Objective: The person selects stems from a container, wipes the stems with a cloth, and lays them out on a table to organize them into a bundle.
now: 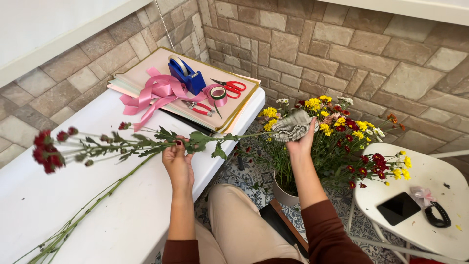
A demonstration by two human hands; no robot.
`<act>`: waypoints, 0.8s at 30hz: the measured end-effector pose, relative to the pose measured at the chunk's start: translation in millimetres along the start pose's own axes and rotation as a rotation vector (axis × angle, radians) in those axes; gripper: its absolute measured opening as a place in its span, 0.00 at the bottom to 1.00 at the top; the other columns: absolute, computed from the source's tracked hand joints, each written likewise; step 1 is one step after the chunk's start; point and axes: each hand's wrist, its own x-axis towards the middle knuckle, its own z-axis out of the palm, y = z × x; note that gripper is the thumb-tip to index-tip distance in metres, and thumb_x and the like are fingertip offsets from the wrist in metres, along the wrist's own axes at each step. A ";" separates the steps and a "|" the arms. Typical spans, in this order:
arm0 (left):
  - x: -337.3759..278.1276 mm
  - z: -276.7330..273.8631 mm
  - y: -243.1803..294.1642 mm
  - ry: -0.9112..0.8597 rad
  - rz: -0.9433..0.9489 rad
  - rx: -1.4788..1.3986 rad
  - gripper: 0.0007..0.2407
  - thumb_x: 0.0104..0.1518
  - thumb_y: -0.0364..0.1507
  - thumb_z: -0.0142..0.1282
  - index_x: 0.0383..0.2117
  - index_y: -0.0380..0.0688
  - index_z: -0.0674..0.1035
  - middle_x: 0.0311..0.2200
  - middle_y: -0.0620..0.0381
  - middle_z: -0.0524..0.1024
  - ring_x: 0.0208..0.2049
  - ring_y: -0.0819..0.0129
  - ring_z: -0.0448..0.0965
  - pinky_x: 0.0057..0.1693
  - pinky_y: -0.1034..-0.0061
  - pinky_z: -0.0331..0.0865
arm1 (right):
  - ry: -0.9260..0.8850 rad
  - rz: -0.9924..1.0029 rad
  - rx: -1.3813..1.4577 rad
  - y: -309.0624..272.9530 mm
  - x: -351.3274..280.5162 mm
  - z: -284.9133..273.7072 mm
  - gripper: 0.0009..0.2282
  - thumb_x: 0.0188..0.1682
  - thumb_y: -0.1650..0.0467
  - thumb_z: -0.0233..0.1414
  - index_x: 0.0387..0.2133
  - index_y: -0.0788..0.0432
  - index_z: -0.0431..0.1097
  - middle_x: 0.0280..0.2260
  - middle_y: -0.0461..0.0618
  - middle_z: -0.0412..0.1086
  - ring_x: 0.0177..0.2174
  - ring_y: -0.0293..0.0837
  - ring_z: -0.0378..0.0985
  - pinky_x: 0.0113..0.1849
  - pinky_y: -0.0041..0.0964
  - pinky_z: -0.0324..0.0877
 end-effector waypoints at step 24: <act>-29.7 -87.8 107.7 0.199 0.224 -0.050 0.04 0.57 0.24 0.46 0.34 0.39 0.72 0.27 0.55 0.74 0.31 0.69 0.76 0.40 0.66 0.77 | -0.587 -0.545 -1.660 73.4 33.2 122.7 0.21 0.51 0.57 0.44 0.51 0.57 0.60 0.48 0.58 0.61 0.48 0.58 0.63 0.48 0.52 0.58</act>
